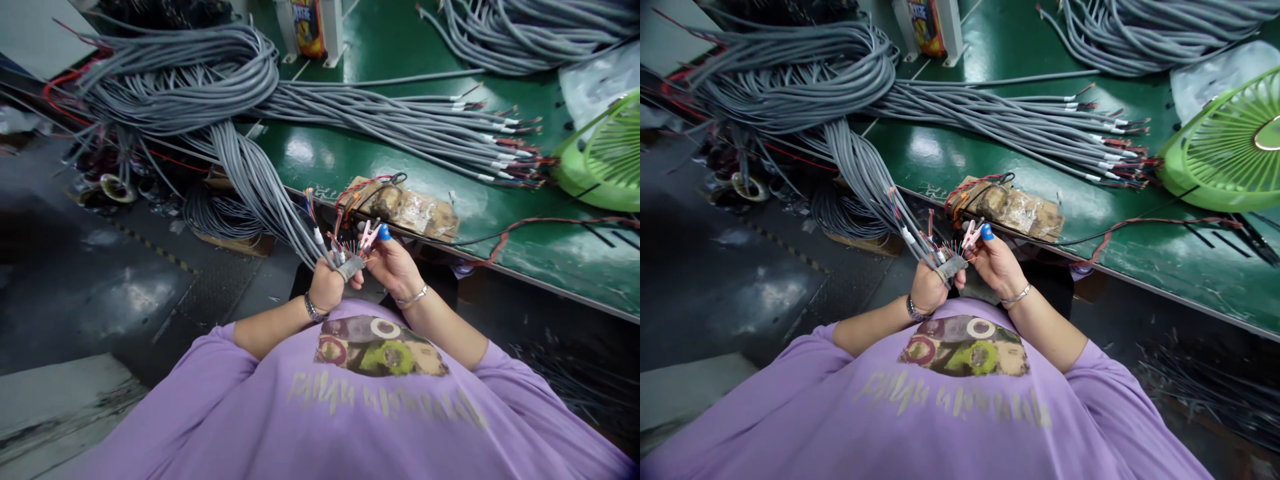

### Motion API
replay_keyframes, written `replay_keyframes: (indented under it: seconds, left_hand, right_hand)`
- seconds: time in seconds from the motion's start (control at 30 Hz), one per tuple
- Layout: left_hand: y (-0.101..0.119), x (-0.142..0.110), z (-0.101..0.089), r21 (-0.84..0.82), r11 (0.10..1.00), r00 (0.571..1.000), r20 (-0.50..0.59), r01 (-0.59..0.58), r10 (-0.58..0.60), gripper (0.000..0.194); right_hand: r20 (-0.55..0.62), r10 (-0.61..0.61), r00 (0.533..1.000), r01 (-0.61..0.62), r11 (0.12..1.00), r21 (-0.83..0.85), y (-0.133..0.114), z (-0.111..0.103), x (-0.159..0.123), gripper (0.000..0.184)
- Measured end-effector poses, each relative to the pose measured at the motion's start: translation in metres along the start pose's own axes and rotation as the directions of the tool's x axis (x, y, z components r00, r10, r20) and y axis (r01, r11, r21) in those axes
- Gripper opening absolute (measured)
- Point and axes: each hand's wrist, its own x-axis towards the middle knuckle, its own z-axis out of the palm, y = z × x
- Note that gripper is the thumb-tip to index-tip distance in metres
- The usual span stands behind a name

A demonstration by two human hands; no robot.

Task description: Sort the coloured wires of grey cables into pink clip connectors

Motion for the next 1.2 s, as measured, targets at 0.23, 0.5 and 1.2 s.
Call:
replay_keyframes:
  seconds: [0.23,0.5,1.2]
  left_hand:
    - [-0.002,-0.005,-0.006,-0.018,1.000,1.000,0.016,-0.001,0.001,0.037]
    - [0.007,-0.013,-0.013,0.165,0.986,0.992,0.119,0.025,-0.045,0.038]
    - [0.005,-0.005,-0.016,0.204,0.973,0.964,0.220,0.106,-0.151,0.040]
  right_hand:
    - [0.070,0.081,0.994,-0.080,0.997,-0.013,-0.006,-0.004,-0.006,0.059]
    - [0.133,0.176,0.975,-0.110,0.911,-0.397,-0.022,-0.020,-0.019,0.045]
    - [0.136,0.030,0.990,0.055,0.812,-0.581,-0.016,-0.005,-0.025,0.038]
